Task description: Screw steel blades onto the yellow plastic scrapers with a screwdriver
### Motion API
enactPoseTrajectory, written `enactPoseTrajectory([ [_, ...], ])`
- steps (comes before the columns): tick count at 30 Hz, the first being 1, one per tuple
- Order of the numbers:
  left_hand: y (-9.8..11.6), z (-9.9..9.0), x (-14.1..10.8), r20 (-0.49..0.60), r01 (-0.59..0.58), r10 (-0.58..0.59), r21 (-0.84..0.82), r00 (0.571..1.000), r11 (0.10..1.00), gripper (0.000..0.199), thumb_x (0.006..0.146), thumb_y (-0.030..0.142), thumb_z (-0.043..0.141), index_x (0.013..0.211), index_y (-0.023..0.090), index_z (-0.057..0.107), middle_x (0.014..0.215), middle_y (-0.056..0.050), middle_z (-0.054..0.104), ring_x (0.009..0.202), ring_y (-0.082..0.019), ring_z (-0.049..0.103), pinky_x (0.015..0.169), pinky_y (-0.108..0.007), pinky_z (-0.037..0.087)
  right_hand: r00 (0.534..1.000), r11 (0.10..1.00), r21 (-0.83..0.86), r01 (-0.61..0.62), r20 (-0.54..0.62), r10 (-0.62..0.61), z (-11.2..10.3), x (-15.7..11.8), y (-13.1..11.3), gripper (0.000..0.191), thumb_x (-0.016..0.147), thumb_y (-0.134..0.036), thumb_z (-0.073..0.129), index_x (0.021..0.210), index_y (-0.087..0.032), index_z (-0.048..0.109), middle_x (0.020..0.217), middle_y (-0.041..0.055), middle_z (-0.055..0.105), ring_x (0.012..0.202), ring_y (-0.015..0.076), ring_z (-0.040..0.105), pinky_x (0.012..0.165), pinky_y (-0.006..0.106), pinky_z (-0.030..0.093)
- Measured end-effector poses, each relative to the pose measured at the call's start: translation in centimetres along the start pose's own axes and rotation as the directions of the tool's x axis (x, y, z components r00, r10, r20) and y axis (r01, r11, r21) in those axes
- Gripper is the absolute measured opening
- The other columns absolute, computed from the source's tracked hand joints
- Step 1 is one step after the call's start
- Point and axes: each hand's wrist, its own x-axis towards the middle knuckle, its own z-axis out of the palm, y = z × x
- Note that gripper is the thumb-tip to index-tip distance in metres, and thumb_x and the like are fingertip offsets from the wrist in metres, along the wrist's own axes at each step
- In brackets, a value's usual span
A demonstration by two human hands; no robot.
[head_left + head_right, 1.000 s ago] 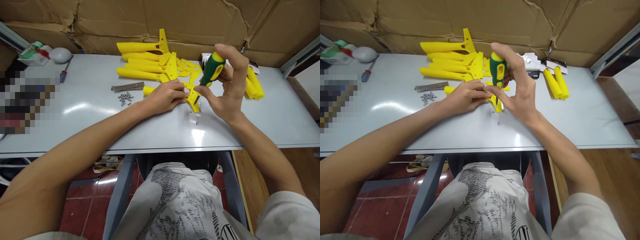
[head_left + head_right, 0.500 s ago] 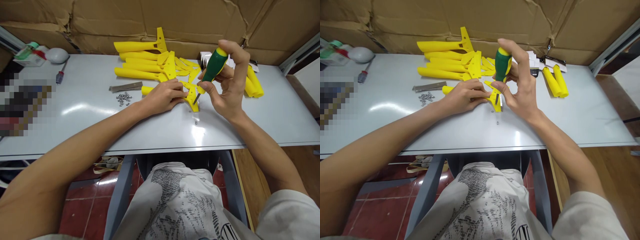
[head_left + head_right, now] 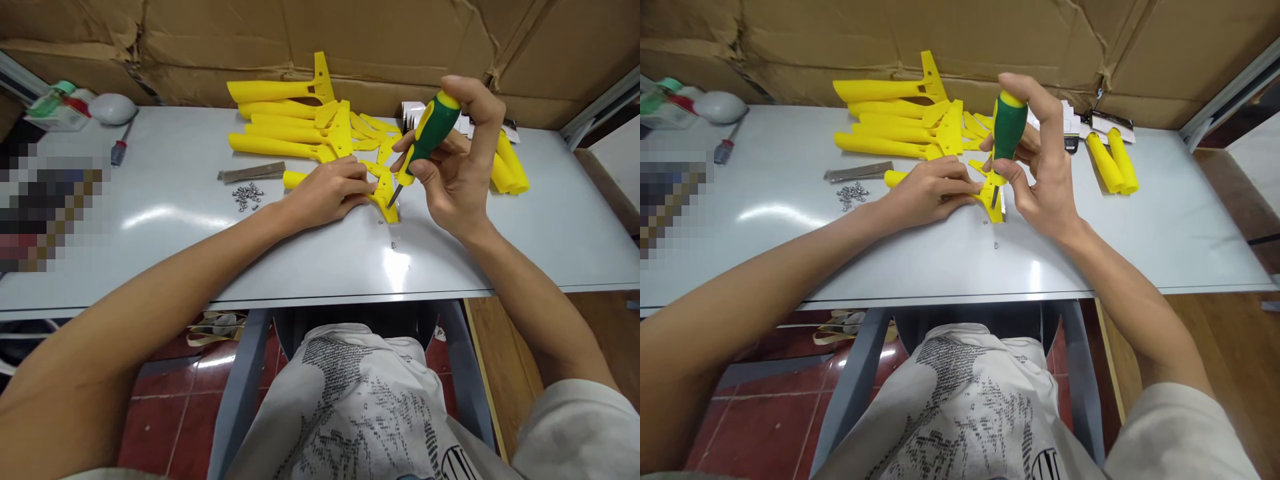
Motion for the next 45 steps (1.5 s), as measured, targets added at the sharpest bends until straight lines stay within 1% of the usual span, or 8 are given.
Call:
enactPoseTrajectory([
  [8,0.1,-0.1,0.0,0.002,-0.003,0.003,0.002,1.000,1.000,0.026,0.116,0.035,0.065,0.123,0.026,0.087,0.099,-0.009,0.075,0.095,-0.028,0.071,0.082,-0.044,0.056,0.997,0.997,0.004,-0.076,0.003,0.076,-0.1,0.0,-0.1,0.080,0.099,-0.091,0.068,0.163,-0.048,0.046,0.169,0.0049,0.053,0.118,0.0321,0.085,0.098,0.053,0.078],
  [14,0.2,-0.2,0.0,0.024,0.027,-0.027,0.001,0.999,1.000,0.029,0.117,0.039,0.062,0.124,0.027,0.088,0.100,-0.010,0.075,0.097,-0.029,0.071,0.084,-0.046,0.057,0.999,1.000,0.023,-0.016,0.029,0.016,-0.4,0.1,-0.5,0.074,0.103,-0.088,0.065,0.163,-0.048,0.046,0.166,0.0052,0.055,0.117,0.0314,0.086,0.091,0.050,0.079],
  [23,0.0,-0.1,-0.1,0.027,0.032,-0.032,-0.001,0.999,0.999,0.028,0.117,0.038,0.063,0.123,0.027,0.087,0.100,-0.010,0.075,0.098,-0.030,0.071,0.085,-0.047,0.057,0.999,0.999,0.036,-0.010,0.034,0.009,-0.2,0.2,1.2,0.078,0.100,-0.090,0.068,0.163,-0.050,0.044,0.169,0.0034,0.052,0.120,0.0313,0.085,0.097,0.052,0.077],
  [29,0.1,-0.1,0.0,0.024,0.012,-0.013,0.025,1.000,1.000,0.027,0.116,0.035,0.063,0.122,0.026,0.087,0.099,-0.009,0.074,0.097,-0.028,0.070,0.082,-0.045,0.057,0.995,0.991,0.111,0.079,0.058,-0.085,0.0,0.6,1.1,0.084,0.096,-0.097,0.064,0.161,-0.047,0.044,0.164,0.0047,0.055,0.114,0.0276,0.084,0.085,0.047,0.078],
  [34,-0.1,0.0,-0.1,0.022,0.016,-0.016,0.024,1.000,1.000,0.025,0.115,0.032,0.064,0.123,0.026,0.087,0.101,-0.009,0.075,0.100,-0.029,0.071,0.084,-0.045,0.058,0.980,0.981,0.170,-0.091,0.192,0.057,-0.9,1.2,-1.0,0.073,0.101,-0.087,0.070,0.155,-0.043,0.049,0.168,0.0045,0.052,0.117,0.0268,0.083,0.091,0.048,0.078],
  [37,-0.1,0.0,-0.1,0.031,0.034,-0.035,0.026,0.999,0.999,0.024,0.114,0.030,0.065,0.123,0.026,0.087,0.102,-0.008,0.075,0.101,-0.029,0.071,0.087,-0.045,0.058,0.972,0.979,0.174,-0.102,0.225,0.061,-1.4,1.4,-1.8,0.074,0.099,-0.083,0.076,0.155,-0.044,0.049,0.169,0.0029,0.054,0.109,0.0246,0.085,0.092,0.047,0.078],
  [41,0.1,-0.1,0.0,0.038,0.055,-0.055,0.015,0.998,0.998,0.023,0.113,0.030,0.067,0.125,0.027,0.087,0.103,-0.009,0.075,0.103,-0.029,0.071,0.089,-0.047,0.059,0.988,0.993,0.067,-0.098,0.126,0.089,-1.1,1.1,-1.6,0.079,0.092,-0.081,0.085,0.153,-0.045,0.050,0.160,0.0018,0.062,0.099,0.0215,0.083,0.090,0.041,0.077],
  [45,0.2,0.0,0.0,0.039,0.081,-0.081,0.017,0.996,0.997,0.024,0.112,0.028,0.067,0.125,0.029,0.087,0.103,-0.009,0.075,0.104,-0.031,0.071,0.089,-0.048,0.059,0.996,0.995,-0.051,-0.085,-0.014,0.085,-0.3,0.3,-0.9,0.079,0.092,-0.077,0.089,0.153,-0.044,0.050,0.145,0.0021,0.070,0.103,0.0246,0.081,0.089,0.042,0.076],
])
